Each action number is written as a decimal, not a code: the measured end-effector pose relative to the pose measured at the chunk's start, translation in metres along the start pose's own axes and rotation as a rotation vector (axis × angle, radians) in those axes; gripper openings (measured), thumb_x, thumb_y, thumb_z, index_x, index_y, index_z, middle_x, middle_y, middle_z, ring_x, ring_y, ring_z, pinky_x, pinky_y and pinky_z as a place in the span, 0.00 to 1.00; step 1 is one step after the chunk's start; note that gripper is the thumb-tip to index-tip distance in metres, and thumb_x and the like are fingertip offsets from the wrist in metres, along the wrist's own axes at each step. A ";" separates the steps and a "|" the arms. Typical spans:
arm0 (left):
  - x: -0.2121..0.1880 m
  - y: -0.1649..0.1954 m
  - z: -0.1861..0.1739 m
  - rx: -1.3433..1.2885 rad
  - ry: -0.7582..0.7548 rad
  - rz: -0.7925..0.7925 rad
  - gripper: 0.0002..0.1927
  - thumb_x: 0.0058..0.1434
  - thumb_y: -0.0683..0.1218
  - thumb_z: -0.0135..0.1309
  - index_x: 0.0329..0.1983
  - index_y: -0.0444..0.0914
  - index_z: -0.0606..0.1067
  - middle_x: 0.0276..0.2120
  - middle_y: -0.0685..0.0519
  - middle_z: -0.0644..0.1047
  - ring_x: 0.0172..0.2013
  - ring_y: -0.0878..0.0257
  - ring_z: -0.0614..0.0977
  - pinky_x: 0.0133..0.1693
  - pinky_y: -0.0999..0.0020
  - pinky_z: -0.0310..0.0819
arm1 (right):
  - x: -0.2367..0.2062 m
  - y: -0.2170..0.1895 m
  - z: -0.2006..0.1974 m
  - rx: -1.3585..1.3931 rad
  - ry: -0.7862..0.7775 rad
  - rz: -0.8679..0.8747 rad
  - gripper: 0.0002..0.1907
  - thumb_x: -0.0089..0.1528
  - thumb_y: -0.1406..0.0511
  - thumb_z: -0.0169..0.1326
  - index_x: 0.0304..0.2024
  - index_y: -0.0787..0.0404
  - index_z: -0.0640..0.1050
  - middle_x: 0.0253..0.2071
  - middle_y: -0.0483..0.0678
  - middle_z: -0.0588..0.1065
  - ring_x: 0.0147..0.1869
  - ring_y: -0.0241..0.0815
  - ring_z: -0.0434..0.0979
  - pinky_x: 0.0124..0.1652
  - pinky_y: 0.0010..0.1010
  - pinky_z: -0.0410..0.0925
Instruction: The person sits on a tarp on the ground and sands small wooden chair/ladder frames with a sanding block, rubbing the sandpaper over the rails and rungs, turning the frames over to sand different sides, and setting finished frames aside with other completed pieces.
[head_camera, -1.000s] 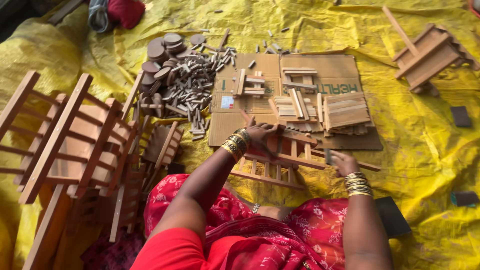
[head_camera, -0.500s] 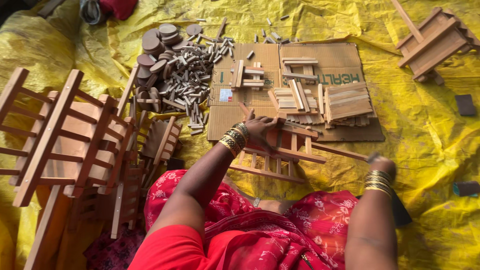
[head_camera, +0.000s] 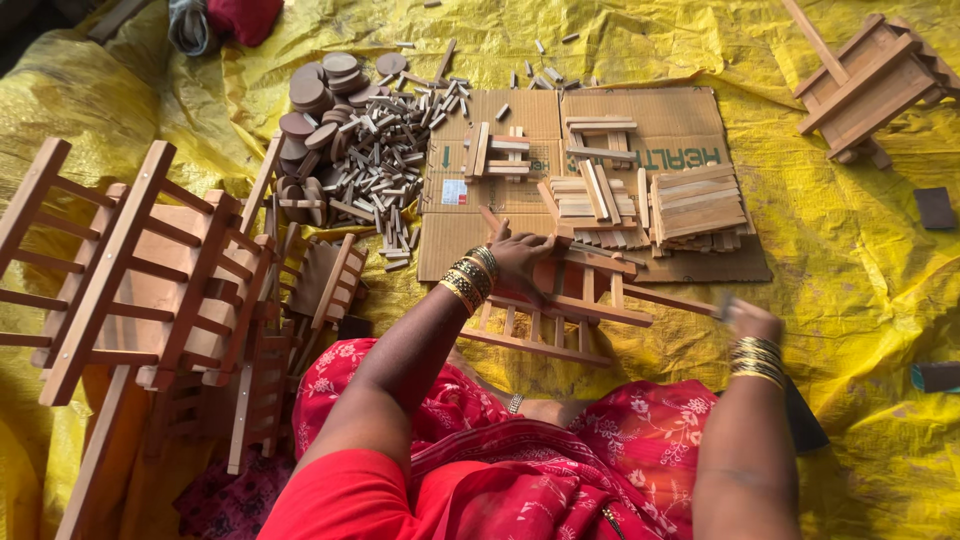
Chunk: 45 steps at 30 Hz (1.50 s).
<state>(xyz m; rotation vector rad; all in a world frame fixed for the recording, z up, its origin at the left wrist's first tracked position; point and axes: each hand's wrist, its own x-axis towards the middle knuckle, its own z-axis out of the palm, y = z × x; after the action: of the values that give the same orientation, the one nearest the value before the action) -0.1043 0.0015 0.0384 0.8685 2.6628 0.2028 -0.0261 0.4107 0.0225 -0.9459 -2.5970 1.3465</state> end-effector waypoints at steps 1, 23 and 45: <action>-0.001 0.000 0.000 0.010 -0.001 -0.002 0.82 0.27 0.85 0.62 0.78 0.40 0.46 0.75 0.43 0.55 0.74 0.47 0.55 0.68 0.29 0.21 | 0.001 0.003 -0.008 0.018 0.132 -0.006 0.15 0.69 0.62 0.56 0.58 0.46 0.82 0.37 0.57 0.78 0.30 0.45 0.77 0.28 0.32 0.71; -0.008 0.005 0.000 0.013 0.080 0.018 0.79 0.25 0.85 0.62 0.78 0.46 0.50 0.75 0.47 0.57 0.74 0.47 0.56 0.70 0.32 0.21 | -0.009 -0.005 -0.017 0.160 0.182 0.051 0.12 0.67 0.68 0.55 0.53 0.61 0.83 0.44 0.58 0.81 0.39 0.40 0.80 0.37 0.27 0.72; -0.007 0.002 0.001 -0.042 0.078 0.038 0.80 0.22 0.85 0.61 0.78 0.45 0.52 0.75 0.46 0.57 0.74 0.46 0.55 0.70 0.33 0.18 | -0.006 -0.010 -0.016 0.220 0.351 0.049 0.19 0.62 0.71 0.59 0.56 0.68 0.76 0.48 0.64 0.76 0.44 0.46 0.82 0.39 0.27 0.77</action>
<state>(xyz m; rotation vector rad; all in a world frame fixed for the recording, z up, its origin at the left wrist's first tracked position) -0.0981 -0.0012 0.0398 0.9165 2.7051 0.3062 -0.0210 0.4152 0.0412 -1.0995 -2.1345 1.3055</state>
